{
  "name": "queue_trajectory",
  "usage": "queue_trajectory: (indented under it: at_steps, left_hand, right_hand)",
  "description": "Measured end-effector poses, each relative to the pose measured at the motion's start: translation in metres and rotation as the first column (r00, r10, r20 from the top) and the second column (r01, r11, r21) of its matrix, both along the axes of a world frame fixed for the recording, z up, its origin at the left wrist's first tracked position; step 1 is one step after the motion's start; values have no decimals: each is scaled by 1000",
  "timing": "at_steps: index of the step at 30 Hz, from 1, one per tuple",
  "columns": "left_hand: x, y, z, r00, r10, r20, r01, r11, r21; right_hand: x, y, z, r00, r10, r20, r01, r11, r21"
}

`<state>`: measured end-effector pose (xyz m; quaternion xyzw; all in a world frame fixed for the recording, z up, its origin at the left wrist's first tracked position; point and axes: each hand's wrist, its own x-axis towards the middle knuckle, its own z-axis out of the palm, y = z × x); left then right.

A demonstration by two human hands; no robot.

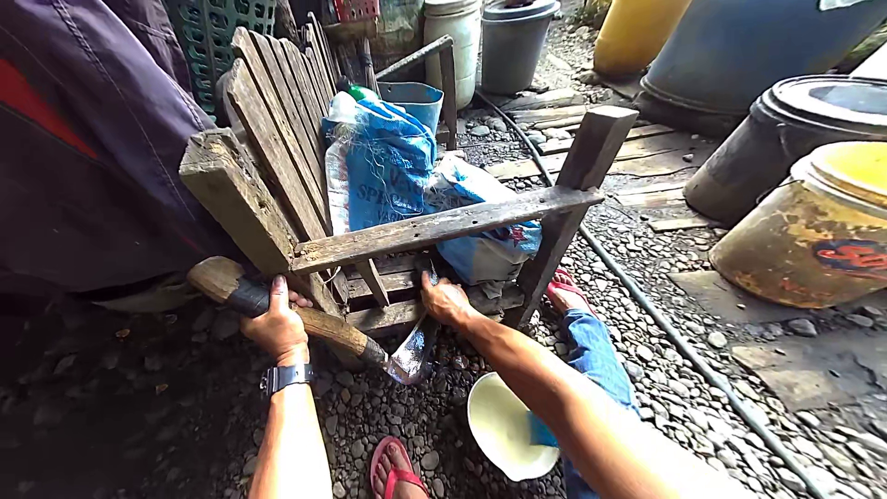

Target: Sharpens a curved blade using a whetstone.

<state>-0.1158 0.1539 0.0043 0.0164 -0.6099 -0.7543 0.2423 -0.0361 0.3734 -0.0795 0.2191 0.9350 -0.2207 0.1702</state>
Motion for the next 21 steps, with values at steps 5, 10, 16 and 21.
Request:
queue_trajectory:
  at_steps: [5, 10, 16, 21]
  left_hand:
    - [0, 2, 0, 1000, -1, 7, 1, 1000, 18]
    - [-2, 1, -1, 1000, -6, -2, 6, 1000, 6]
    - [-2, 2, -1, 1000, -8, 18, 8, 1000, 12]
    - [-3, 0, -5, 999, -28, -18, 28, 1000, 13]
  right_hand:
    - [55, -31, -5, 950, 304, 66, -305, 952, 12]
    - [-3, -12, 7, 998, -36, 42, 36, 999, -3]
    - [58, -38, -4, 954, 286, 87, -287, 958, -8]
    - [8, -4, 1, 1000, 30, -7, -31, 999, -10]
